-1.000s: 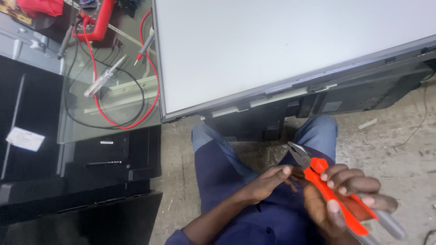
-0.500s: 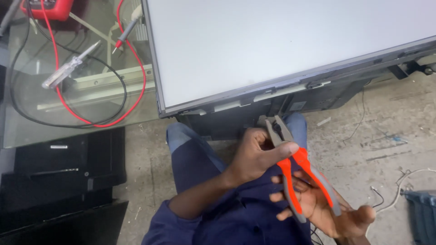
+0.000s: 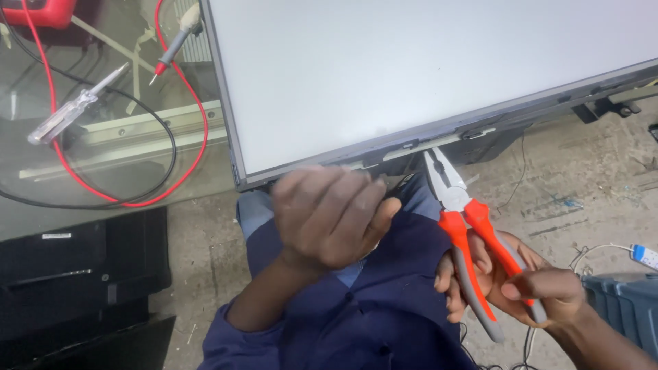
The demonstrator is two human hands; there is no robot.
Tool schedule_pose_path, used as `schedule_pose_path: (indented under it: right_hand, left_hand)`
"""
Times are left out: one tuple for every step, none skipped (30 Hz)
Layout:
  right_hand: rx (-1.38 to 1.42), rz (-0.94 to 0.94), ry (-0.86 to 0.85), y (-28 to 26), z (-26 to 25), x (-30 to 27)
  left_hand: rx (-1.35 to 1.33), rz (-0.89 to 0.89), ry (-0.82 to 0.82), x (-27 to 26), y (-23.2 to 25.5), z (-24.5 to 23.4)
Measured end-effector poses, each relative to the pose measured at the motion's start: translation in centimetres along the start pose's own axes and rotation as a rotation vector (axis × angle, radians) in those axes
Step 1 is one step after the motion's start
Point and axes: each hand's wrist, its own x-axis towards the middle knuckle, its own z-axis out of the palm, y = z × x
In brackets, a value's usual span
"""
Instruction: The person sits on the floor and uses pliers to pry open the plastic casing of a television. They work along the bottom and side edges of the screen, using the tool to release clips and separate the frame from the main body.
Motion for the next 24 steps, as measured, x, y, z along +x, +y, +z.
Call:
schedule_pose_path:
  right_hand:
    - [-0.007, -0.008, 0.024, -0.1, 0.1, 0.0]
    - [-0.012, -0.013, 0.049, -0.2, 0.2, 0.0]
    - [-0.014, -0.01, 0.052, -0.2, 0.4, 0.0]
    - [-0.009, -0.011, 0.075, -0.4, 0.6, 0.0]
    - [-0.004, -0.011, 0.098, -0.5, 0.8, 0.1]
    - [-0.006, -0.013, 0.099, -0.6, 0.8, 0.1]
    - [0.003, 0.008, 0.082, -0.8, 0.7, 0.1]
    - [0.015, 0.031, 0.068, -0.8, 0.8, -0.1]
    - [0.017, 0.031, 0.072, -0.7, 1.0, -0.2]
    - [0.028, 0.041, 0.104, -0.8, 1.2, -0.3]
    - [0.039, 0.051, 0.136, -0.8, 1.4, -0.4]
    - [0.037, 0.051, 0.136, -0.6, 1.3, -0.6]
    - [0.01, 0.031, 0.173, -0.4, 1.2, -0.9]
    - [-0.014, 0.009, 0.211, -0.2, 1.1, -1.2]
    - [-0.014, 0.006, 0.213, -0.1, 1.8, -1.0]
    - [0.017, -0.015, 0.245, -0.1, 2.6, -0.7]
    - [0.048, -0.035, 0.277, 0.0, 3.3, -0.5]
    - [0.047, -0.036, 0.279, 0.1, 3.6, -0.4]
    - [0.061, -0.04, 0.294, 0.2, 3.9, -0.3]
    - [0.076, -0.045, 0.31, 0.3, 4.3, -0.2]
    - [0.077, -0.047, 0.312, 0.3, 4.5, -0.3]
    - [0.097, -0.041, 0.326, 0.3, 4.8, -0.3]
    - [0.119, -0.036, 0.341, 0.3, 5.0, -0.4]
    - [0.12, -0.038, 0.343, 0.3, 5.4, -0.4]
  left_hand:
    - [0.182, 0.035, 0.028, -0.2, -0.7, 0.4]
    - [0.364, 0.067, 0.053, -0.4, -1.3, 0.7]
    - [0.363, 0.062, 0.054, -0.5, -1.6, 0.8]
    - [0.373, 0.056, 0.005, -0.6, -2.1, 0.9]
    - [0.382, 0.05, -0.044, -0.7, -2.5, 1.1]
    - [0.38, 0.05, -0.043, -0.8, -2.6, 1.3]
    - [0.4, 0.053, -0.007, -1.0, -2.7, 1.5]
    - [0.418, 0.052, 0.024, -1.2, -2.7, 1.7]
    - [0.414, 0.049, 0.021, -1.3, -2.8, 1.8]
    - [0.405, 0.051, 0.029, -1.3, -2.8, 1.8]
    - [0.396, 0.052, 0.037, -1.4, -2.9, 1.8]
    - [0.396, 0.051, 0.039, -1.4, -2.9, 1.8]
    - [0.388, 0.044, 0.042, -1.3, -2.9, 1.8]
    - [0.377, 0.038, 0.043, -1.3, -2.9, 1.8]
    - [0.374, 0.04, 0.043, -1.2, -2.9, 1.8]
    - [0.375, 0.038, 0.044, -1.2, -2.9, 1.7]
    - [0.375, 0.036, 0.044, -1.2, -2.8, 1.7]
    - [0.374, 0.036, 0.045, -1.2, -2.8, 1.7]
    - [0.373, 0.035, 0.041, -1.2, -2.8, 1.7]
    - [0.372, 0.035, 0.037, -1.3, -2.8, 1.7]
    - [0.37, 0.036, 0.036, -1.3, -2.9, 1.8]
    - [0.367, 0.04, 0.049, -1.4, -2.9, 1.9]
    - [0.364, 0.044, 0.061, -1.5, -3.0, 2.0]
    - [0.361, 0.045, 0.061, -1.4, -3.0, 2.0]
